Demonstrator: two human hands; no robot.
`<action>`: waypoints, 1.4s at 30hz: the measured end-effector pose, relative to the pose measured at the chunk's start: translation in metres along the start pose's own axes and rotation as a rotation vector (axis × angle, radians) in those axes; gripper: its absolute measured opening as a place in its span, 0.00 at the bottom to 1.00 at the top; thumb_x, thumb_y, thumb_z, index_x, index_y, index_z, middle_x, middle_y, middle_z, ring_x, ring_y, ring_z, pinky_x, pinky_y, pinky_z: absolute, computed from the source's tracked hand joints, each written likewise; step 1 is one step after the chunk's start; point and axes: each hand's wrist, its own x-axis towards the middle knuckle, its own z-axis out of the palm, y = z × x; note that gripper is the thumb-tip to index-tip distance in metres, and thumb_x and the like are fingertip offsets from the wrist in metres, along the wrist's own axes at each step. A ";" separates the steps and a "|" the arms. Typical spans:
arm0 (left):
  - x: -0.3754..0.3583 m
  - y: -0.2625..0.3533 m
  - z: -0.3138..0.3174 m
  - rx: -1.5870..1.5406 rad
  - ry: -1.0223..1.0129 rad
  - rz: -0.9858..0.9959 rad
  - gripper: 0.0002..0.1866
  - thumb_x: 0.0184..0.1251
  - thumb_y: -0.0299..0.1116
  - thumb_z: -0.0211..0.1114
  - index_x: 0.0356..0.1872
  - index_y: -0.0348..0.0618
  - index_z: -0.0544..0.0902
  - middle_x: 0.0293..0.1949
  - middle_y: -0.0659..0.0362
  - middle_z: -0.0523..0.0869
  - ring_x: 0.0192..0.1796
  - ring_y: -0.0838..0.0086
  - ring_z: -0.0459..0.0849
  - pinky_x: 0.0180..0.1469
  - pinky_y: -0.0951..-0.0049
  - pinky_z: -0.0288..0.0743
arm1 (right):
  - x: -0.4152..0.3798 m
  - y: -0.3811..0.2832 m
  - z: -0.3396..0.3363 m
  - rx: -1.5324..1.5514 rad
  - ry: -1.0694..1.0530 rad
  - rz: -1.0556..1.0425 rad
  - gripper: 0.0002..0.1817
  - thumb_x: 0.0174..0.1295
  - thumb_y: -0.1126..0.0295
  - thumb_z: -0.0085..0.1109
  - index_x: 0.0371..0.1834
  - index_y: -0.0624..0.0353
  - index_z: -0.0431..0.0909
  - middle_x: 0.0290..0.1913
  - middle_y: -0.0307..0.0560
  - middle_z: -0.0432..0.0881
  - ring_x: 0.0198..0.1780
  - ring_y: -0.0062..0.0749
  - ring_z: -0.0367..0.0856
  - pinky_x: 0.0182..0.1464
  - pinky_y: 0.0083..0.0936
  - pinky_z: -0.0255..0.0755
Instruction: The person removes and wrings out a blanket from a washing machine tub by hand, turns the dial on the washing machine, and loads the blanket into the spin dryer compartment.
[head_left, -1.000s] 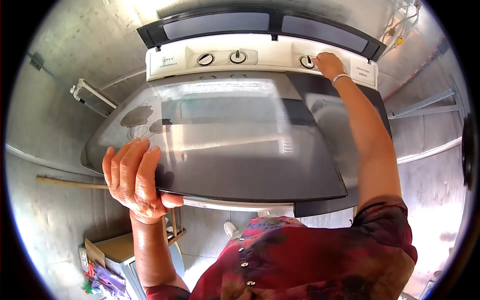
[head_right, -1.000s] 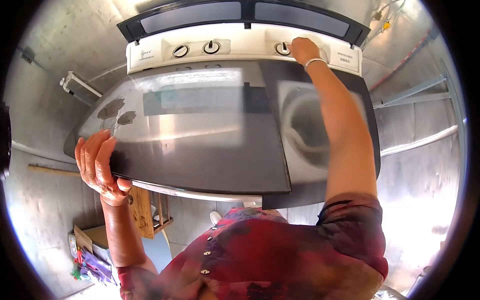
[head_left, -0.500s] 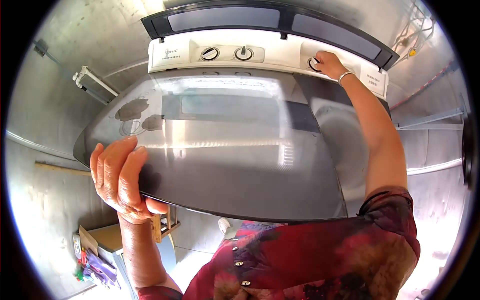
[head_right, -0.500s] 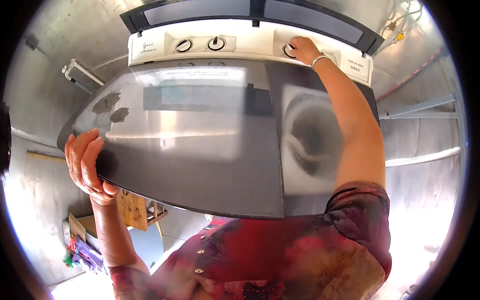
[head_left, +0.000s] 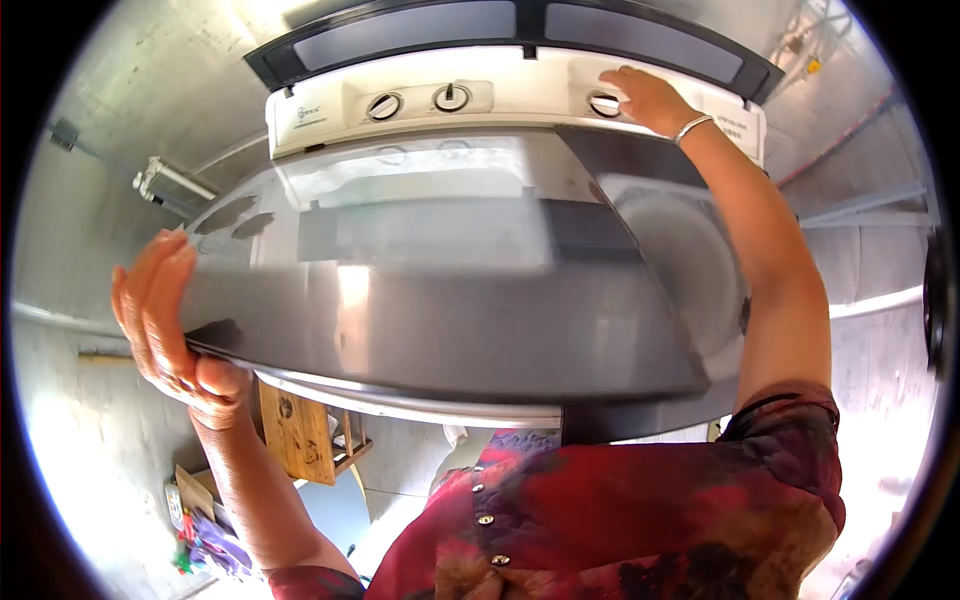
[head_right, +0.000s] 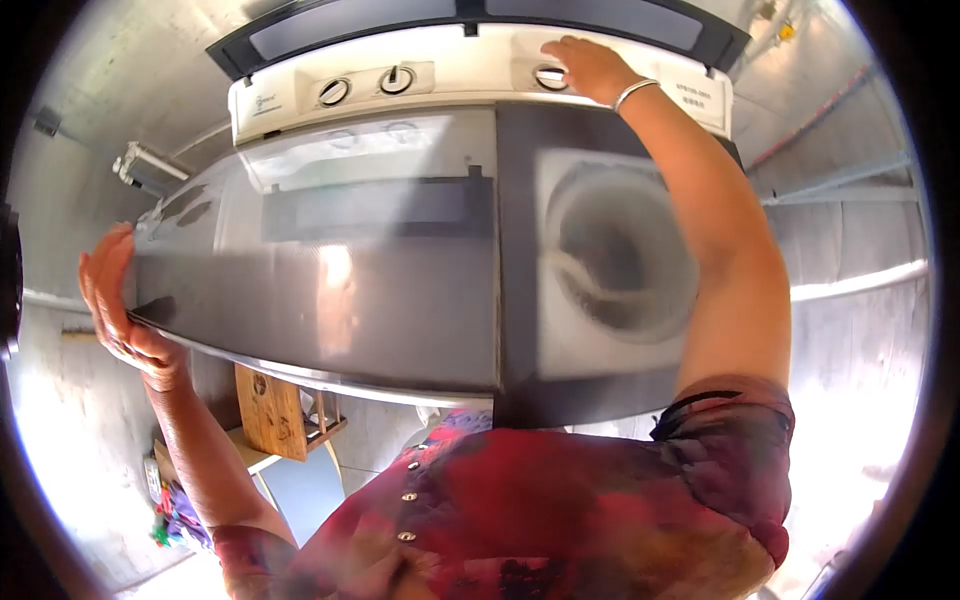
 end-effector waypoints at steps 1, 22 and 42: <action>0.008 -0.004 0.003 -0.024 0.001 0.016 0.37 0.59 0.62 0.24 0.38 0.42 0.75 0.38 0.54 0.78 0.42 0.63 0.77 0.53 0.59 0.60 | -0.013 0.000 -0.008 -0.006 0.052 0.055 0.23 0.50 0.74 0.52 0.52 0.54 0.63 0.45 0.48 0.70 0.48 0.41 0.69 0.50 0.30 0.64; 0.208 -0.178 0.199 0.286 0.441 0.266 0.17 0.61 0.51 0.46 0.43 0.60 0.78 0.30 0.56 0.82 0.29 0.63 0.81 0.25 0.68 0.73 | -0.521 -0.374 0.029 0.257 0.224 1.579 0.08 0.48 0.75 0.53 0.34 0.57 0.76 0.31 0.47 0.76 0.31 0.34 0.76 0.35 0.24 0.69; 0.135 -0.006 0.118 0.002 0.068 0.439 0.20 0.55 0.35 0.57 0.50 0.41 0.70 0.48 0.51 0.73 0.51 0.60 0.71 0.51 0.63 0.65 | -0.601 -0.413 0.170 1.221 0.209 2.084 0.12 0.52 0.72 0.50 0.39 0.61 0.73 0.29 0.42 0.77 0.26 0.25 0.75 0.23 0.22 0.69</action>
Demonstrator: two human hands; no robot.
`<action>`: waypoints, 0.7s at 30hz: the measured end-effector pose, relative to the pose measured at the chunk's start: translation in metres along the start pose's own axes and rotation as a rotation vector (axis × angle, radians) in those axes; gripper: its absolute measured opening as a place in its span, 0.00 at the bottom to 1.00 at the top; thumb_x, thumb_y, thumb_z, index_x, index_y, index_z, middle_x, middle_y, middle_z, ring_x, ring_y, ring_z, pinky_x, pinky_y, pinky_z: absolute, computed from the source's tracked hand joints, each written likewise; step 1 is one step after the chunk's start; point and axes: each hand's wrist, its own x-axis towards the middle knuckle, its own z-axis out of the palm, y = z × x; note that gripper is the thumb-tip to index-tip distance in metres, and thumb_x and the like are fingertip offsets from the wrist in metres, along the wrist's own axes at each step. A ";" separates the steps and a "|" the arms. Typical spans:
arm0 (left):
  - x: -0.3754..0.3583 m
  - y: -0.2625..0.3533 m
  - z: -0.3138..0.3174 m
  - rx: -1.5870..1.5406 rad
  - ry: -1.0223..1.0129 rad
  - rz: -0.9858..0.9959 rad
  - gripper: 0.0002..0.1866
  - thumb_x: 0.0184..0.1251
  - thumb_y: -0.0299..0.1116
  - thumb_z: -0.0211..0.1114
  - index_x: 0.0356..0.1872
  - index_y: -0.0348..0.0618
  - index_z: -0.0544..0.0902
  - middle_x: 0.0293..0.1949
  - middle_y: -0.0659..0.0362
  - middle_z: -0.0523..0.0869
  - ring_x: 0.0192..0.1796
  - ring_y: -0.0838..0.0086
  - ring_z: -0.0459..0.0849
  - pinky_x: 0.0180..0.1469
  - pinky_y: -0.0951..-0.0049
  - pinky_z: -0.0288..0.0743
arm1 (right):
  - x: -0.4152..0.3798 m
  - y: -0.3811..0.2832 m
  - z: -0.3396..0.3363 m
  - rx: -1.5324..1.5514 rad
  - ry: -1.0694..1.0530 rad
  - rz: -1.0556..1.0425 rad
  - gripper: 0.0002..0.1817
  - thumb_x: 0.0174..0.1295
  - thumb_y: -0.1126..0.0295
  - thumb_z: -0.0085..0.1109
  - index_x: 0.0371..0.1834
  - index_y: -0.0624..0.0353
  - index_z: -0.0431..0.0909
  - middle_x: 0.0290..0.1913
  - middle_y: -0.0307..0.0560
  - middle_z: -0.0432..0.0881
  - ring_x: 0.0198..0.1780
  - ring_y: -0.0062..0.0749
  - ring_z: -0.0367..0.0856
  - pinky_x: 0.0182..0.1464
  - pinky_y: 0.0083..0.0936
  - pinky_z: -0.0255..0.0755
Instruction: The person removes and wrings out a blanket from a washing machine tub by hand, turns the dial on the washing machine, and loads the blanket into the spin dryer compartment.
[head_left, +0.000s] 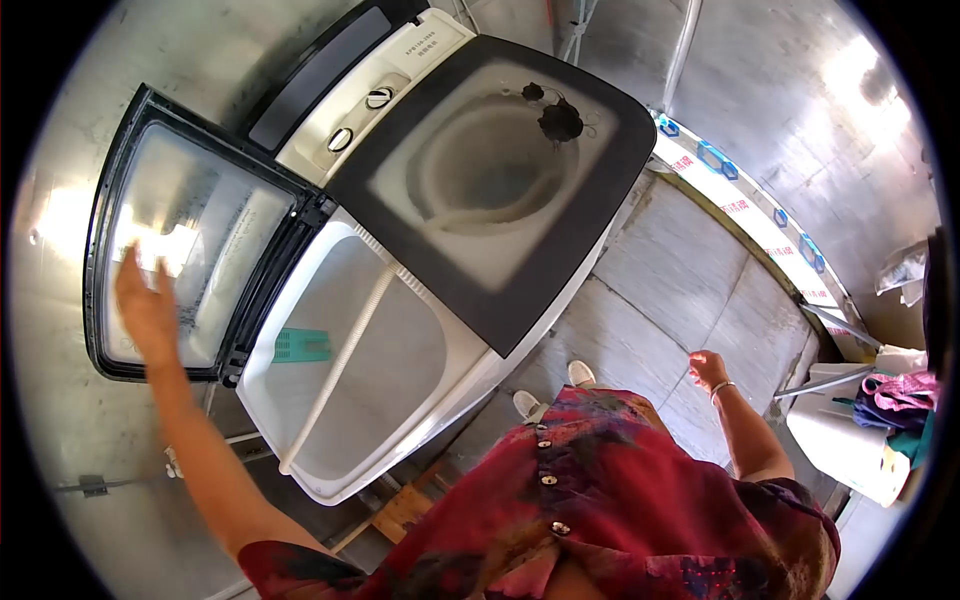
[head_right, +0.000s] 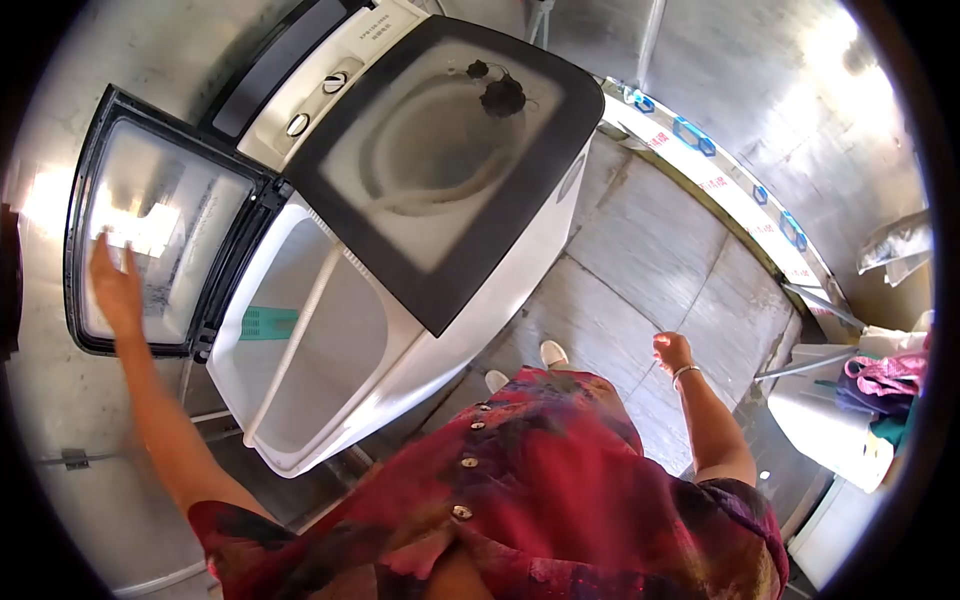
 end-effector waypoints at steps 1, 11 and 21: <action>-0.016 0.026 -0.002 -0.220 -0.118 -0.045 0.17 0.55 0.32 0.57 0.47 0.39 0.72 0.47 0.50 0.74 0.50 0.61 0.72 0.52 0.63 0.65 | 0.004 -0.007 0.000 0.033 -0.013 0.015 0.12 0.52 0.71 0.50 0.40 0.61 0.74 0.29 0.43 0.77 0.27 0.27 0.76 0.24 0.23 0.69; -0.168 0.210 -0.073 -0.738 -0.458 -0.081 0.11 0.46 0.25 0.59 0.34 0.40 0.75 0.38 0.54 0.75 0.43 0.57 0.72 0.44 0.62 0.68 | 0.029 -0.003 0.006 -0.034 -0.108 0.119 0.11 0.52 0.69 0.50 0.39 0.59 0.74 0.25 0.38 0.76 0.25 0.24 0.75 0.23 0.22 0.70; -0.209 0.242 -0.086 -0.720 -0.390 -0.292 0.05 0.55 0.24 0.53 0.31 0.35 0.76 0.33 0.51 0.78 0.36 0.58 0.75 0.38 0.64 0.70 | 0.055 -0.006 0.011 0.057 -0.080 0.172 0.08 0.51 0.68 0.51 0.33 0.57 0.76 0.21 0.40 0.75 0.22 0.24 0.74 0.20 0.21 0.69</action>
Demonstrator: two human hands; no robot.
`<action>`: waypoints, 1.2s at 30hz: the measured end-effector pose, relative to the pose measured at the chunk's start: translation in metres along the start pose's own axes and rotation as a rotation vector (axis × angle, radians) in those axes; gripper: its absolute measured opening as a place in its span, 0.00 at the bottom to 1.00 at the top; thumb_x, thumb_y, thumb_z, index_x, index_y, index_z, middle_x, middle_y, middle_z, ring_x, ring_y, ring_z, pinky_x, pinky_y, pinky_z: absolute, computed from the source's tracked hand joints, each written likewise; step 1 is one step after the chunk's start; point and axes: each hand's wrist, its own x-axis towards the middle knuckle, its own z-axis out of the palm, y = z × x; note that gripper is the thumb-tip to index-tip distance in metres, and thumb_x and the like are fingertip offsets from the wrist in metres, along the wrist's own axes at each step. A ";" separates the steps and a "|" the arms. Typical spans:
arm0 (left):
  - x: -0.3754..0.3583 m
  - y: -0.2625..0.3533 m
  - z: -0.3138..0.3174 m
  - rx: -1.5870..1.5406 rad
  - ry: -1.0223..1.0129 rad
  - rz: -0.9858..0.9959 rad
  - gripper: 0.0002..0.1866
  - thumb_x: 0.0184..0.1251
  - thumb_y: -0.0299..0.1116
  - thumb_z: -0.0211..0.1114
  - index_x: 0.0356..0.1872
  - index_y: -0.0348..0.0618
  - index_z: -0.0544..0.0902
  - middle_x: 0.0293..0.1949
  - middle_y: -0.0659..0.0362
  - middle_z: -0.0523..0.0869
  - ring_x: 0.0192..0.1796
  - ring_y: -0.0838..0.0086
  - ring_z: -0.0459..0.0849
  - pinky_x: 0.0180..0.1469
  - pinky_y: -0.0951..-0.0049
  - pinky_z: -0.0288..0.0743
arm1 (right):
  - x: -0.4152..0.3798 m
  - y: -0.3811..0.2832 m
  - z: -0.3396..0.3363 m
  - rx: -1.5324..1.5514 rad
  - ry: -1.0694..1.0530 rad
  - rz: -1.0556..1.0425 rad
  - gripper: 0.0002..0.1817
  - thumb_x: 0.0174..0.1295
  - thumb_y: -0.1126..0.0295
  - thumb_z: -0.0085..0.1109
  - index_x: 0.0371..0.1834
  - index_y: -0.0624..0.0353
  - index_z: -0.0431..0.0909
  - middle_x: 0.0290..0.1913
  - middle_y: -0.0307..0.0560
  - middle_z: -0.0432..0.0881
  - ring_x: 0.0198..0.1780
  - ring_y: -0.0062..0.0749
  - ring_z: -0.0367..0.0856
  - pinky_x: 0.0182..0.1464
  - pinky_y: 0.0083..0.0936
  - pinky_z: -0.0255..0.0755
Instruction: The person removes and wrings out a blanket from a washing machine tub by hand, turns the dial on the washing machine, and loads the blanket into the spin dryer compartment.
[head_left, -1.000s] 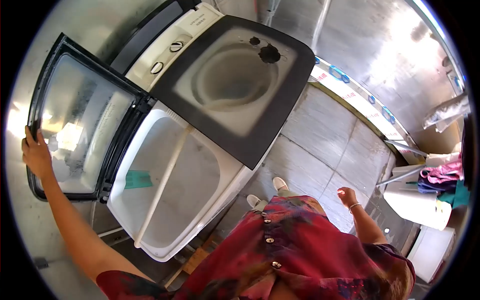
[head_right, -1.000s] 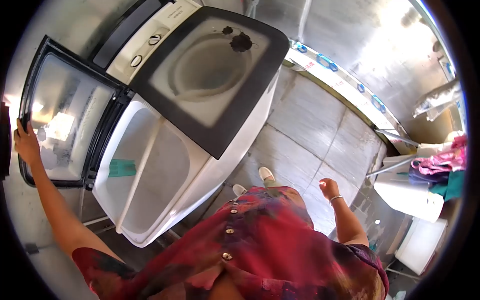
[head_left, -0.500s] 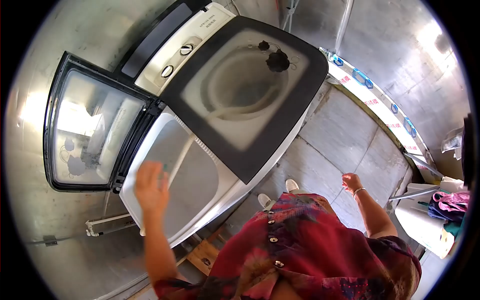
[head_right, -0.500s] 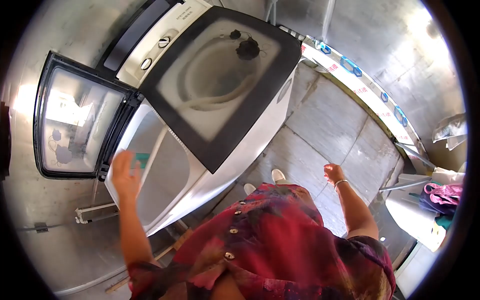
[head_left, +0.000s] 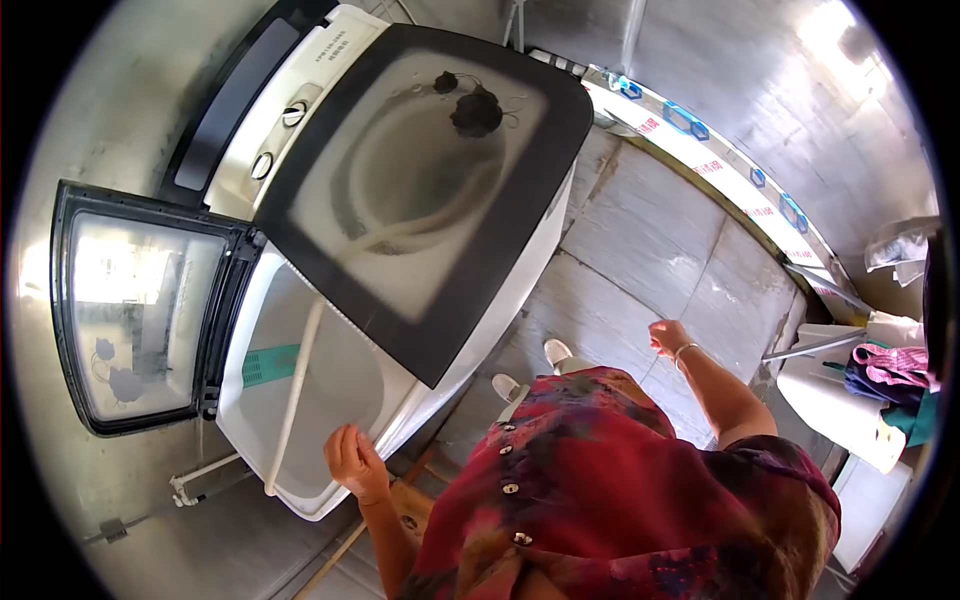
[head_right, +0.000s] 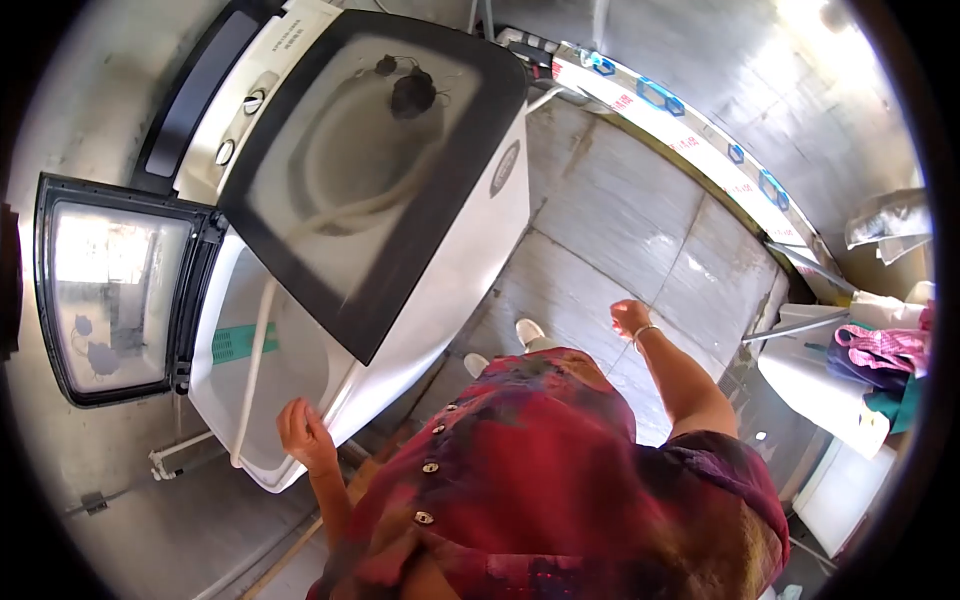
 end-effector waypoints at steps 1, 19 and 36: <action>0.000 0.002 0.001 -0.004 0.019 -0.016 0.05 0.54 0.24 0.53 0.31 0.35 0.76 0.33 0.51 0.77 0.36 0.58 0.74 0.38 0.64 0.70 | 0.001 -0.003 0.002 0.004 -0.022 -0.024 0.08 0.51 0.68 0.51 0.33 0.57 0.76 0.21 0.40 0.75 0.21 0.23 0.74 0.19 0.20 0.68; -0.005 -0.002 0.014 0.098 0.149 0.055 0.07 0.58 0.26 0.51 0.29 0.34 0.76 0.33 0.51 0.78 0.35 0.58 0.75 0.38 0.64 0.70 | -0.013 0.069 -0.018 0.138 0.094 0.051 0.07 0.52 0.69 0.50 0.33 0.57 0.76 0.24 0.41 0.76 0.24 0.26 0.76 0.22 0.25 0.72; -0.018 -0.011 0.007 0.049 0.250 0.300 0.05 0.55 0.26 0.54 0.26 0.37 0.76 0.30 0.55 0.78 0.35 0.62 0.76 0.37 0.69 0.72 | -0.107 0.157 0.010 0.062 0.138 0.004 0.05 0.51 0.70 0.51 0.27 0.56 0.76 0.21 0.41 0.75 0.22 0.26 0.76 0.20 0.24 0.70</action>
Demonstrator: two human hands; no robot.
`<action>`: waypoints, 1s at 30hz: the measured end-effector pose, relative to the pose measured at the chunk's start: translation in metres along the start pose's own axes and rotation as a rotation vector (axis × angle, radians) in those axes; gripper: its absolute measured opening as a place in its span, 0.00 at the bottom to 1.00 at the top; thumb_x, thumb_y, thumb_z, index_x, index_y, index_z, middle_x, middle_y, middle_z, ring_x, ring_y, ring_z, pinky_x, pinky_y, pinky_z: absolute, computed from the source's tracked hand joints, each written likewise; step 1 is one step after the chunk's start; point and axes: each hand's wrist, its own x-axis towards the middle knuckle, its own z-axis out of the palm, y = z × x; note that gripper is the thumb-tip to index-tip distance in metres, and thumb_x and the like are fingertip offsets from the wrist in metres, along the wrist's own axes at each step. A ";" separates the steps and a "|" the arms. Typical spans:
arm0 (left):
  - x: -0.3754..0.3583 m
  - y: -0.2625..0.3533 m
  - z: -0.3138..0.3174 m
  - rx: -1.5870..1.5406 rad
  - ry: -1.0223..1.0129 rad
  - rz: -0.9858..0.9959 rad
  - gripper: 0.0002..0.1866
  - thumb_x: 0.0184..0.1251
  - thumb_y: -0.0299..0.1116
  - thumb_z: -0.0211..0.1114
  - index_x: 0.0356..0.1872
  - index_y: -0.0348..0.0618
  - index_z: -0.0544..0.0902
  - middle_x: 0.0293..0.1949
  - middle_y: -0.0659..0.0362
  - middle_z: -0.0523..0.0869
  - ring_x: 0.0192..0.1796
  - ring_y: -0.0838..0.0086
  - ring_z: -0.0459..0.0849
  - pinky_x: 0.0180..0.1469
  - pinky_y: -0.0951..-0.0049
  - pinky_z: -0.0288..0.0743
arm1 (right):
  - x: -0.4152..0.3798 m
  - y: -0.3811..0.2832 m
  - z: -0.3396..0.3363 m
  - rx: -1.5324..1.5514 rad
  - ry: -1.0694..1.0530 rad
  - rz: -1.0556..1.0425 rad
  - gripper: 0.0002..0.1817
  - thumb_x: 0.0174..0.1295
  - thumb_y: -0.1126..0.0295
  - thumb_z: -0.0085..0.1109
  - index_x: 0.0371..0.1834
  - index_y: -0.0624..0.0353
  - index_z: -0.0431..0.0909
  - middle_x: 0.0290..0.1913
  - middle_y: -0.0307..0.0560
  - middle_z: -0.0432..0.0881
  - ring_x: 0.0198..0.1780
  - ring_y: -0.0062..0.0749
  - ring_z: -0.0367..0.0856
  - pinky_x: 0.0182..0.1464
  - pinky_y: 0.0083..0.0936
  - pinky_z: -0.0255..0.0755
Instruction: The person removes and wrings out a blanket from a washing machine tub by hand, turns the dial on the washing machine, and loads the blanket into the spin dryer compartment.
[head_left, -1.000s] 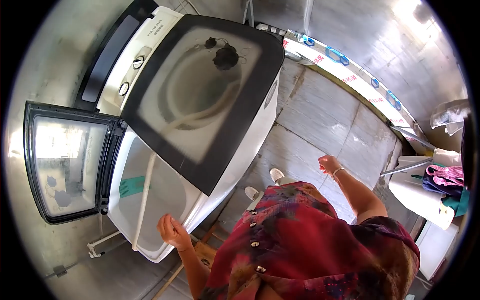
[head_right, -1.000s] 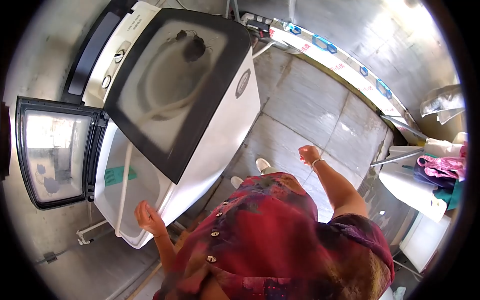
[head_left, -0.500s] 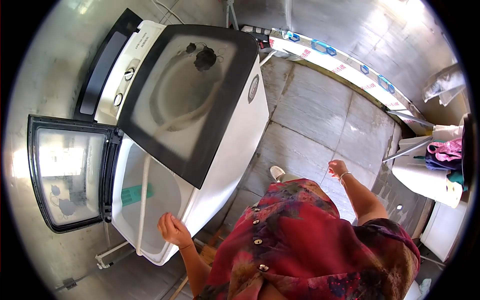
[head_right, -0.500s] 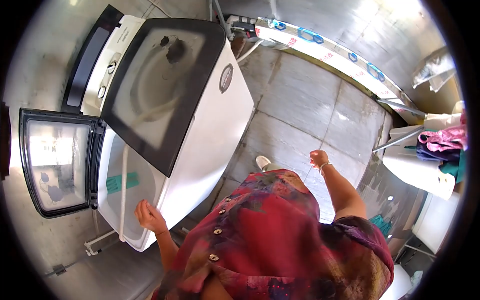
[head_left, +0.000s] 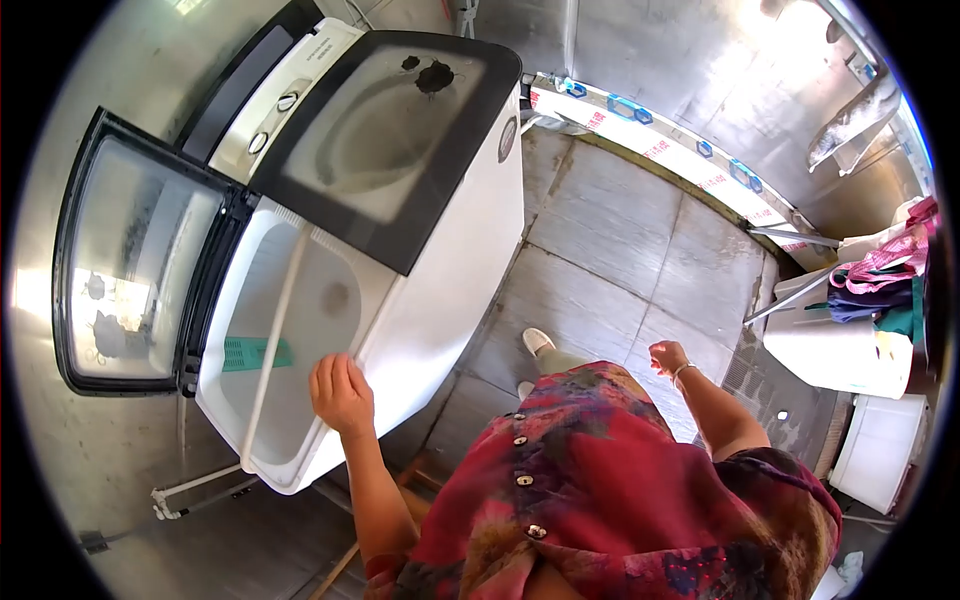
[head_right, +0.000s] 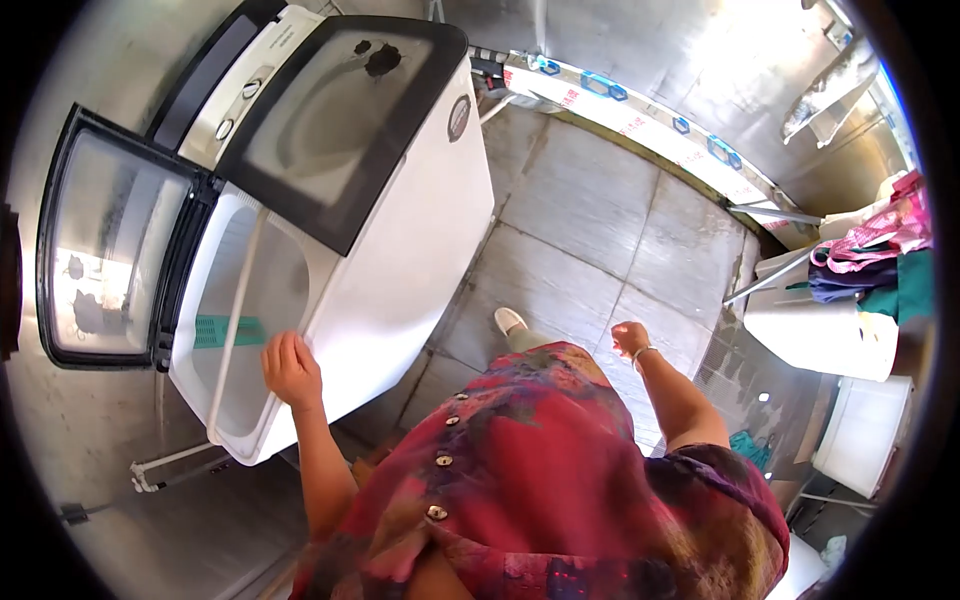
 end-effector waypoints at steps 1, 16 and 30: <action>-0.001 0.000 0.000 -0.007 0.014 0.008 0.05 0.55 0.27 0.54 0.25 0.37 0.76 0.30 0.56 0.78 0.35 0.63 0.76 0.37 0.70 0.72 | -0.005 0.007 -0.001 -0.011 0.003 0.002 0.05 0.51 0.70 0.51 0.26 0.57 0.76 0.21 0.41 0.75 0.22 0.26 0.76 0.20 0.24 0.70; -0.052 0.037 -0.014 -0.356 -0.016 0.112 0.04 0.55 0.27 0.55 0.28 0.39 0.77 0.31 0.57 0.79 0.36 0.64 0.77 0.38 0.68 0.72 | -0.053 0.082 -0.031 -0.048 0.065 0.033 0.06 0.50 0.68 0.49 0.26 0.58 0.75 0.20 0.40 0.74 0.22 0.25 0.74 0.22 0.25 0.71; -0.374 0.112 0.024 -0.652 -1.041 -0.880 0.10 0.55 0.34 0.53 0.25 0.38 0.78 0.26 0.51 0.79 0.31 0.63 0.78 0.33 0.71 0.70 | 0.022 0.046 -0.099 0.052 0.071 -0.058 0.08 0.50 0.70 0.48 0.29 0.57 0.77 0.21 0.42 0.75 0.22 0.28 0.76 0.19 0.24 0.70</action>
